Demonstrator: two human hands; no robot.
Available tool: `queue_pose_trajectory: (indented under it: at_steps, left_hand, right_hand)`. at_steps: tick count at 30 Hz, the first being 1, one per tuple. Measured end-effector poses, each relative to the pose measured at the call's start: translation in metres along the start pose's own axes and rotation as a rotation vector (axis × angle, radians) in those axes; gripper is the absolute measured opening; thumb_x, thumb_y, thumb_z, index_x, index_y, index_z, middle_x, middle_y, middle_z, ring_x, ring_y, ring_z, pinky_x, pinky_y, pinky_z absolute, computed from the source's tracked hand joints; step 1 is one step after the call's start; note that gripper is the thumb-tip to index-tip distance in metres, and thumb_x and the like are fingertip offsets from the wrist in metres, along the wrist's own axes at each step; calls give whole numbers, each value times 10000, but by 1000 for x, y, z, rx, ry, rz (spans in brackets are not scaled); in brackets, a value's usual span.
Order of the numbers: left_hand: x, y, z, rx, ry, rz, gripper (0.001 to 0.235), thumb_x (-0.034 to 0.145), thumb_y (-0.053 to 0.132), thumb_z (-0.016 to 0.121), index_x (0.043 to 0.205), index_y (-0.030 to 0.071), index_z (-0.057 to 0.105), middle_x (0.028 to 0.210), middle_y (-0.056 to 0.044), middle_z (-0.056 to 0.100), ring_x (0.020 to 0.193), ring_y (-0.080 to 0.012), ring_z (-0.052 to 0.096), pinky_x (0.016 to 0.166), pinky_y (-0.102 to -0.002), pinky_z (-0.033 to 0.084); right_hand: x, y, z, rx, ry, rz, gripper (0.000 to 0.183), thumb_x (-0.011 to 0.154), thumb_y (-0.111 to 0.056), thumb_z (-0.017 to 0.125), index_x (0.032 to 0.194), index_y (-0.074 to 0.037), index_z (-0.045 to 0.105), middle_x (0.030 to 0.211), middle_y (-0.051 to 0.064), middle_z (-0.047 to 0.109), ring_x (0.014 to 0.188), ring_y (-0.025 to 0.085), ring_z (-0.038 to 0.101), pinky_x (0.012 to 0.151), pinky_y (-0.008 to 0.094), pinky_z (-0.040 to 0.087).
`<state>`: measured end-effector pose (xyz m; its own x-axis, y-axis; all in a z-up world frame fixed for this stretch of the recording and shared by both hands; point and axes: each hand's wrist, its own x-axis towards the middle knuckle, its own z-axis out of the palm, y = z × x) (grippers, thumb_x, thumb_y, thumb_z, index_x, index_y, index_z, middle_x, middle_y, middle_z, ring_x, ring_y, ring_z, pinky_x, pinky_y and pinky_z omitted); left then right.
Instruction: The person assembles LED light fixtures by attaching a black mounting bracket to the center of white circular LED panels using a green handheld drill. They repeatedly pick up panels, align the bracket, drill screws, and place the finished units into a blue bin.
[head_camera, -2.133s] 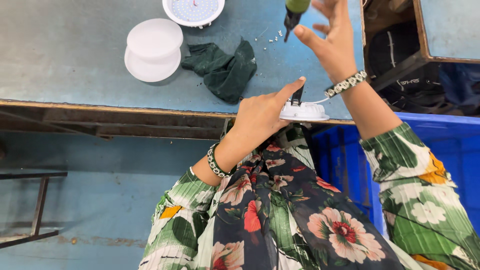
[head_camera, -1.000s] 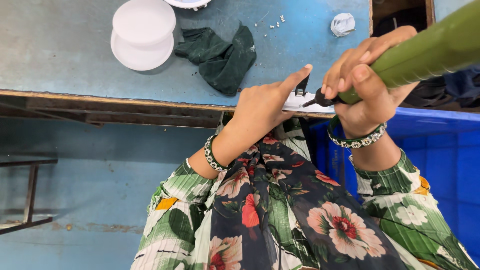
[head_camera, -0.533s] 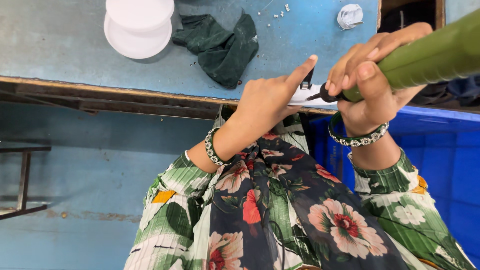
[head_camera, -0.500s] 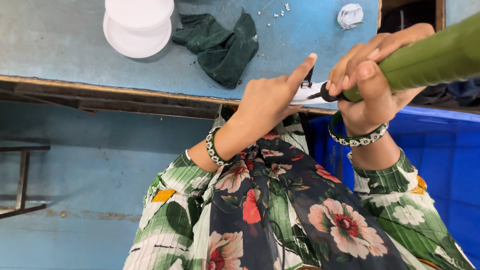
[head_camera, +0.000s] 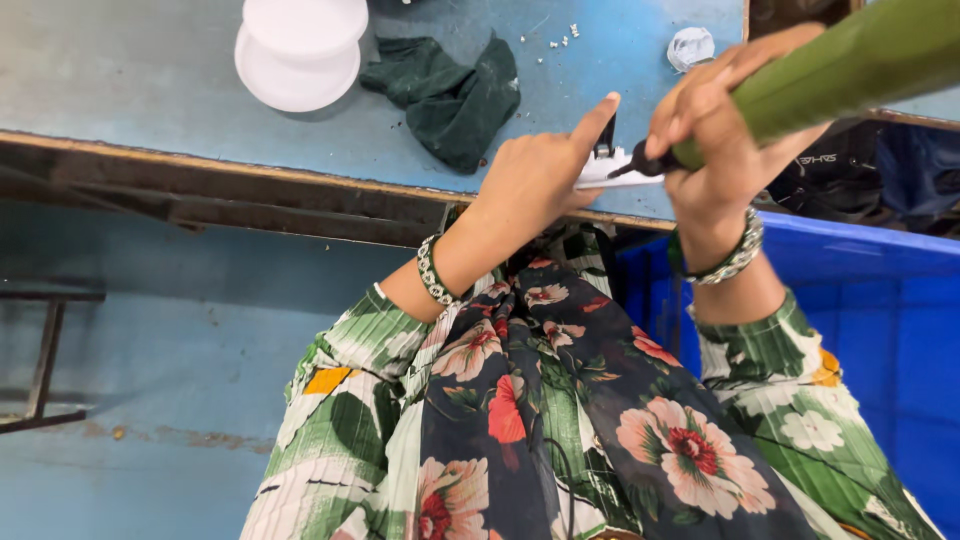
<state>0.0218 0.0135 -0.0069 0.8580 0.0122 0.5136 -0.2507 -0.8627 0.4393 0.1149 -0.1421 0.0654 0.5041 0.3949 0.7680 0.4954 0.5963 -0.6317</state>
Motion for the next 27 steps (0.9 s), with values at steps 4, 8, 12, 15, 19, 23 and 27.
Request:
queue_pose_trajectory:
  at_steps: [4, 8, 12, 15, 19, 23, 27]
  left_hand:
    - [-1, -10, 2, 72, -1, 14, 920, 750, 389, 918, 1473, 111, 421, 809, -128, 697, 793, -374, 690, 682, -482, 543]
    - [-16, -24, -3, 1, 62, 32, 732, 732, 316, 905, 1348, 125, 560, 923, -107, 713, 857, -357, 698, 698, -460, 551]
    - [-36, -35, -18, -97, 80, -73, 505, 789, 273, 901, 1210, 110, 673, 1010, -102, 714, 880, -316, 714, 747, -408, 571]
    - [-51, -39, -30, -264, 166, -176, 501, 836, 245, 921, 1232, 61, 676, 1082, -94, 737, 910, -237, 737, 802, -337, 595]
    - [-66, -39, -37, -868, 269, -326, 472, 922, 175, 869, 1312, 19, 654, 1146, -65, 745, 1008, -134, 757, 899, -292, 643]
    - [-66, -37, -33, -1234, 445, -194, 441, 959, 105, 879, 1308, -14, 638, 1170, -85, 738, 1038, -167, 714, 968, -313, 593]
    - [-58, -31, -16, -1195, 384, -168, 424, 1000, 125, 868, 1326, 18, 618, 1167, -68, 710, 1076, -155, 675, 980, -291, 564]
  right_hand:
    - [4, -5, -14, -173, -69, -49, 164, 1111, 40, 526, 1234, 8, 422, 846, 149, 546, 625, 270, 573, 548, 370, 538]
    - [-8, -5, -22, -335, -40, -1, 224, 1104, -70, 554, 1280, 4, 437, 952, 127, 563, 754, 240, 588, 631, 342, 551]
    - [-27, -2, -27, -435, 14, 67, 319, 1098, -181, 583, 1326, -1, 452, 1057, 104, 579, 883, 211, 603, 714, 314, 564]
    - [-38, 6, -31, -473, 56, 105, 399, 1093, -264, 604, 1361, -5, 463, 1136, 88, 592, 979, 188, 614, 777, 293, 574]
    - [-62, 10, -39, -494, 108, 192, 510, 1087, -375, 633, 1407, -10, 478, 1241, 65, 609, 1108, 159, 629, 860, 265, 587]
    - [-76, 18, -46, -313, 56, 367, 597, 1059, -466, 676, 1423, -15, 529, 1216, 22, 628, 1066, 95, 590, 852, 211, 526]
    - [-68, 27, -44, -136, 37, 425, 481, 1038, -383, 788, 1279, 7, 642, 1021, 6, 697, 806, 66, 533, 718, 202, 406]
